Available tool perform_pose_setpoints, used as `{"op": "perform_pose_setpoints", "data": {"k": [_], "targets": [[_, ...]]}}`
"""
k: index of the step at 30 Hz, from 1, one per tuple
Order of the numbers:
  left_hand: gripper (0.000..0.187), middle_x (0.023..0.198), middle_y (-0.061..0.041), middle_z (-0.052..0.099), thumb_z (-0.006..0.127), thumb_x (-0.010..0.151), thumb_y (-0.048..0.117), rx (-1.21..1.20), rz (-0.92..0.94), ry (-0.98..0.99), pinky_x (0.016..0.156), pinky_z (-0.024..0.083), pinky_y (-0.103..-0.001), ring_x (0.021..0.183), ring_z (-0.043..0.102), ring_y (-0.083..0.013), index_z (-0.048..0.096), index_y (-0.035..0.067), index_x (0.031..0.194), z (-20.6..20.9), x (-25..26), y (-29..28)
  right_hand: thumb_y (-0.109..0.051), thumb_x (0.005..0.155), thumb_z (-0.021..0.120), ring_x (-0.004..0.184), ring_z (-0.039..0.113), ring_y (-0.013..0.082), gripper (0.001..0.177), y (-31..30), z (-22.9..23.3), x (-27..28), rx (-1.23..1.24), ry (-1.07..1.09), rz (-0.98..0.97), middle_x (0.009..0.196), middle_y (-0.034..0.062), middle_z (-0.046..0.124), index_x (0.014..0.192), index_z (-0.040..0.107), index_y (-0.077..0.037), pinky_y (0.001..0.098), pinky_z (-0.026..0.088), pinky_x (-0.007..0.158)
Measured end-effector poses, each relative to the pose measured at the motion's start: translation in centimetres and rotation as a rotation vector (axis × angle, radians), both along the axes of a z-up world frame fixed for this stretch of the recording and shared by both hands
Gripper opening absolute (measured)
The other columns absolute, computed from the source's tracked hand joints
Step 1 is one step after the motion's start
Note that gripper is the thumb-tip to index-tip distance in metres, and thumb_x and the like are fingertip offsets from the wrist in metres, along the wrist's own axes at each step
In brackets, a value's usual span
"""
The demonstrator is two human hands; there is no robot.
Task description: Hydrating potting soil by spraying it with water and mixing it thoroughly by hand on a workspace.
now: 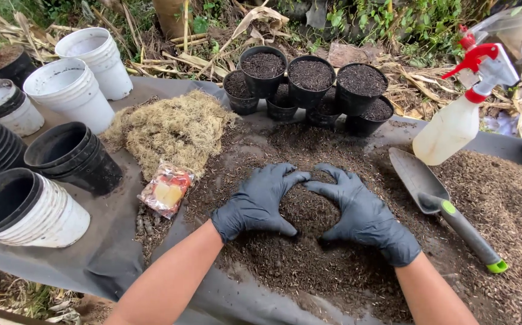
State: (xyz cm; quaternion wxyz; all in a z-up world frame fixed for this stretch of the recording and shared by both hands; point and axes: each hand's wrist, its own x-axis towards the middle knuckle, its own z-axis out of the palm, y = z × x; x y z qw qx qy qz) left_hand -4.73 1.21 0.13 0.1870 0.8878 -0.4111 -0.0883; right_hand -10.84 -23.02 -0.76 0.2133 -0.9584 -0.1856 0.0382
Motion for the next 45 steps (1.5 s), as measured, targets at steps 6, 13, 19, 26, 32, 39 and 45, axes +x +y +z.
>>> {"op": "perform_pose_setpoints", "data": {"k": [6, 13, 19, 26, 32, 39, 45], "targets": [[0.07, 0.123, 0.003, 0.065, 0.08, 0.07, 0.064, -0.483, 0.126, 0.093, 0.101, 0.053, -0.041, 0.121, 0.064, -0.0268, 0.063, 0.032, 0.129, -5.5, 1.1, -0.9, -0.013, 0.063, 0.089, 0.123, 0.063, 0.039, 0.055, -0.6, -1.9, -0.5, 0.394, -0.05, -0.195, 0.137, 0.0109, 0.06, 0.116, 0.08, -0.025, 0.0532, 0.05, 0.103], [0.041, 0.098, -0.004, 0.073, 0.084, 0.074, 0.036, -0.646, 0.253, 0.229, 0.087, 0.057, -0.039, 0.097, 0.073, -0.0285, 0.067, 0.025, 0.109, -3.8, 1.8, 0.6, -0.03, 0.075, 0.083, 0.114, 0.067, 0.0221, 0.04, -2.1, -1.9, -0.7, 0.299, -0.118, -0.75, 0.116, -0.0124, 0.073, 0.11, 0.074, -0.047, 0.0434, 0.043, 0.102], [0.035, 0.104, -0.012, 0.077, 0.072, 0.082, 0.026, -0.517, 0.367, 0.169, 0.085, 0.057, -0.048, 0.101, 0.071, -0.0432, 0.071, 0.019, 0.115, -2.8, 0.9, 0.2, 0.004, 0.081, 0.072, 0.1, 0.065, 0.0292, 0.035, 2.0, 4.5, -3.5, 0.847, 0.04, -0.783, 0.107, 0.0198, 0.07, 0.115, 0.068, -0.003, 0.0429, 0.048, 0.095], [0.036, 0.107, -0.02, 0.078, 0.073, 0.089, 0.035, -0.587, 0.421, 0.102, 0.089, 0.057, -0.051, 0.106, 0.071, -0.045, 0.075, 0.011, 0.117, -1.6, 0.1, 0.2, 0.008, 0.079, 0.069, 0.105, 0.064, 0.0307, 0.044, 0.6, 3.1, -3.3, 0.575, -0.013, -0.64, 0.108, 0.0135, 0.063, 0.118, 0.068, -0.013, 0.0414, 0.051, 0.092], [0.035, 0.105, -0.015, 0.075, 0.076, 0.083, 0.024, -0.49, 0.31, -0.095, 0.085, 0.058, -0.049, 0.1, 0.071, -0.0418, 0.069, 0.014, 0.115, -4.6, 0.4, 0.0, 0.011, 0.078, 0.067, 0.109, 0.064, 0.032, 0.054, -0.1, 1.5, -2.8, 0.347, -0.053, -0.501, 0.109, 0.0078, 0.057, 0.12, 0.069, -0.022, 0.0402, 0.053, 0.089], [0.035, 0.12, -0.011, 0.062, 0.061, 0.095, 0.006, -0.837, 0.139, -0.041, 0.104, 0.049, -0.04, 0.115, 0.062, -0.0262, 0.051, 0.009, 0.129, -3.2, 1.2, 0.6, 0.014, 0.076, 0.074, 0.103, 0.071, 0.0182, 0.062, -1.4, 2.4, -2.5, 0.817, 0.156, -0.549, 0.118, 0.0097, 0.073, 0.128, 0.057, -0.014, 0.0309, 0.06, 0.089], [0.105, 0.147, -0.018, 0.044, 0.051, 0.068, 0.084, -0.263, 0.283, 0.129, 0.11, 0.031, -0.065, 0.137, 0.036, -0.0383, 0.032, 0.03, 0.157, 2.0, 0.3, 1.6, -0.028, 0.062, 0.091, 0.145, 0.045, 0.0144, 0.099, -2.7, 4.8, -2.2, 0.271, 0.273, -0.528, 0.154, -0.005, 0.052, 0.151, 0.048, -0.034, 0.0352, 0.028, 0.124]]}}
